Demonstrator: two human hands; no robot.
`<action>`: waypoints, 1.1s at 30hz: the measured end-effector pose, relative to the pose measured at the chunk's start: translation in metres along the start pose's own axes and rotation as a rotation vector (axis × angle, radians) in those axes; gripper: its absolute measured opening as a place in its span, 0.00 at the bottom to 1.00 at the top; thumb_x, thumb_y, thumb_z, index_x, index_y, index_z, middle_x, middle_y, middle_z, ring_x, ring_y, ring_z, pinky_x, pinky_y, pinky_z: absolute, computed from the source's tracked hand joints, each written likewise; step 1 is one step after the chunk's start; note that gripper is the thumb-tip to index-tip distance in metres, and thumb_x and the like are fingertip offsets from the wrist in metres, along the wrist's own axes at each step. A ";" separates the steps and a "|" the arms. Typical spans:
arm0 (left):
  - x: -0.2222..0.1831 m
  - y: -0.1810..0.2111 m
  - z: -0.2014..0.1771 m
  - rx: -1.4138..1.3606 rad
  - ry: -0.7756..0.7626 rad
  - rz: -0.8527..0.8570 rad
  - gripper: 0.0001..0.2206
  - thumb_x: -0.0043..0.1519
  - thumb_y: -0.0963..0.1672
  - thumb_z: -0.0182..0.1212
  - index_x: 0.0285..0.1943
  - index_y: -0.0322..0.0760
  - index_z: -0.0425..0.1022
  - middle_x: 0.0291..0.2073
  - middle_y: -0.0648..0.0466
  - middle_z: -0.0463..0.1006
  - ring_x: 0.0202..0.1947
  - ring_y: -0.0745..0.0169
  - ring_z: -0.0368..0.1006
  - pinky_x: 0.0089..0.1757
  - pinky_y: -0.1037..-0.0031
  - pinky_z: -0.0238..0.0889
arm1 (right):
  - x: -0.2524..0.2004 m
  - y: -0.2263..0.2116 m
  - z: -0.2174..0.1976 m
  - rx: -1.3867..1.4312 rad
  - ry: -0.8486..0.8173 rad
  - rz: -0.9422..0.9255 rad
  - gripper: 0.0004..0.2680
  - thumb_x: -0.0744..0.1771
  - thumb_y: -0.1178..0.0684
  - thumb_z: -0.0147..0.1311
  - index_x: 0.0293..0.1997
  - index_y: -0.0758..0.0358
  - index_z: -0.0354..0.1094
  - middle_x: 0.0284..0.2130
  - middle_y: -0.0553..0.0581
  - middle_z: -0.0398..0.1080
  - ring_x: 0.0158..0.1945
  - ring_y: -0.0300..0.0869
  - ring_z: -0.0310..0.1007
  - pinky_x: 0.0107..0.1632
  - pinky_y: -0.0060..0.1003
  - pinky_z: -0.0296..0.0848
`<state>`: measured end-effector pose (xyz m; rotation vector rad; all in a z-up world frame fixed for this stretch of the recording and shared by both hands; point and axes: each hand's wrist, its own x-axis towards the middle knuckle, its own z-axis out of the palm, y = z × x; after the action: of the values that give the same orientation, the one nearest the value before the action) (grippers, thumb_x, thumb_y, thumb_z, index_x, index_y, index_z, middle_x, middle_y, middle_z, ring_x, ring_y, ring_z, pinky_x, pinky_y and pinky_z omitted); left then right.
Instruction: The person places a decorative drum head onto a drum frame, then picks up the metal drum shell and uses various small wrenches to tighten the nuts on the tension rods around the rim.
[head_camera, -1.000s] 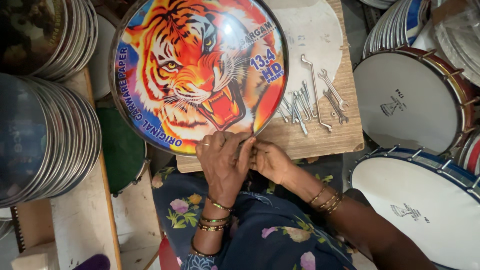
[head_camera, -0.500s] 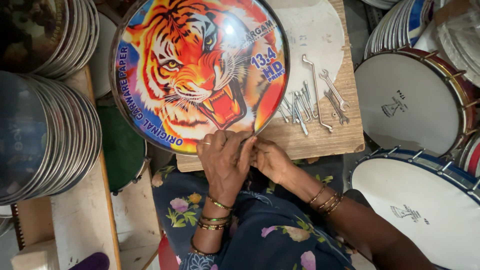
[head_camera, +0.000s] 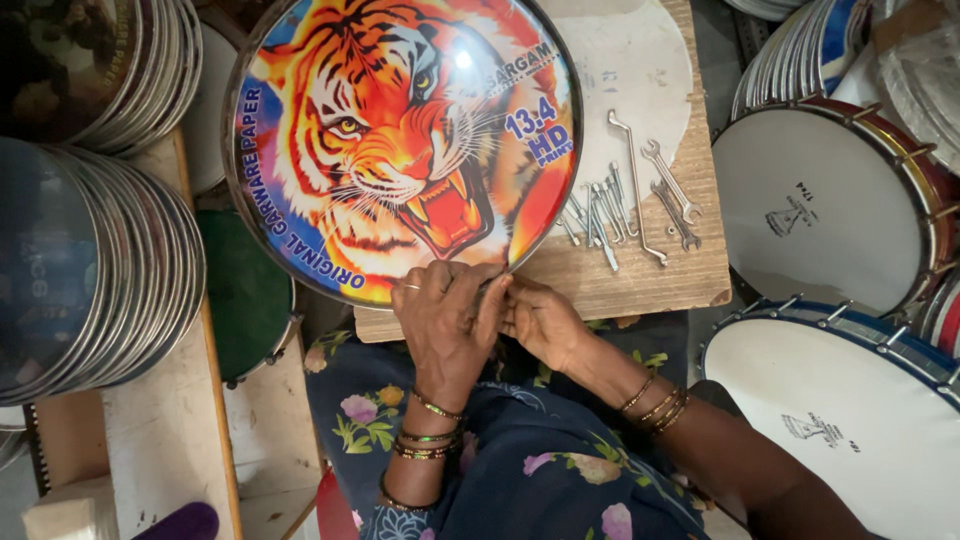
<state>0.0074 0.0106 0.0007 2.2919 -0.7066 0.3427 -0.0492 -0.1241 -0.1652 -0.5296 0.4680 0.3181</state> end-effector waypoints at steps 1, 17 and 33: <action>0.000 0.000 0.000 -0.002 0.002 -0.002 0.07 0.59 0.46 0.70 0.43 0.46 0.82 0.32 0.57 0.72 0.38 0.57 0.68 0.45 0.62 0.54 | 0.001 0.001 0.000 0.003 0.004 -0.001 0.10 0.71 0.48 0.45 0.54 0.58 0.67 0.45 0.52 0.74 0.46 0.41 0.74 0.55 0.42 0.71; -0.003 -0.004 0.000 -0.006 0.002 0.003 0.07 0.59 0.47 0.71 0.43 0.46 0.82 0.32 0.58 0.72 0.38 0.57 0.68 0.46 0.62 0.54 | 0.006 0.001 -0.012 0.045 -0.029 0.114 0.11 0.71 0.47 0.41 0.50 0.59 0.68 0.44 0.57 0.76 0.49 0.46 0.75 0.58 0.44 0.71; -0.001 -0.003 -0.003 0.002 0.010 0.044 0.08 0.59 0.47 0.71 0.43 0.45 0.81 0.32 0.58 0.73 0.39 0.56 0.68 0.45 0.62 0.54 | 0.008 0.005 -0.007 -0.023 -0.003 0.007 0.09 0.71 0.47 0.46 0.53 0.58 0.67 0.44 0.53 0.74 0.46 0.42 0.75 0.54 0.43 0.71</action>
<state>0.0083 0.0149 0.0001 2.2782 -0.7536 0.3751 -0.0466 -0.1226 -0.1760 -0.5499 0.4635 0.3318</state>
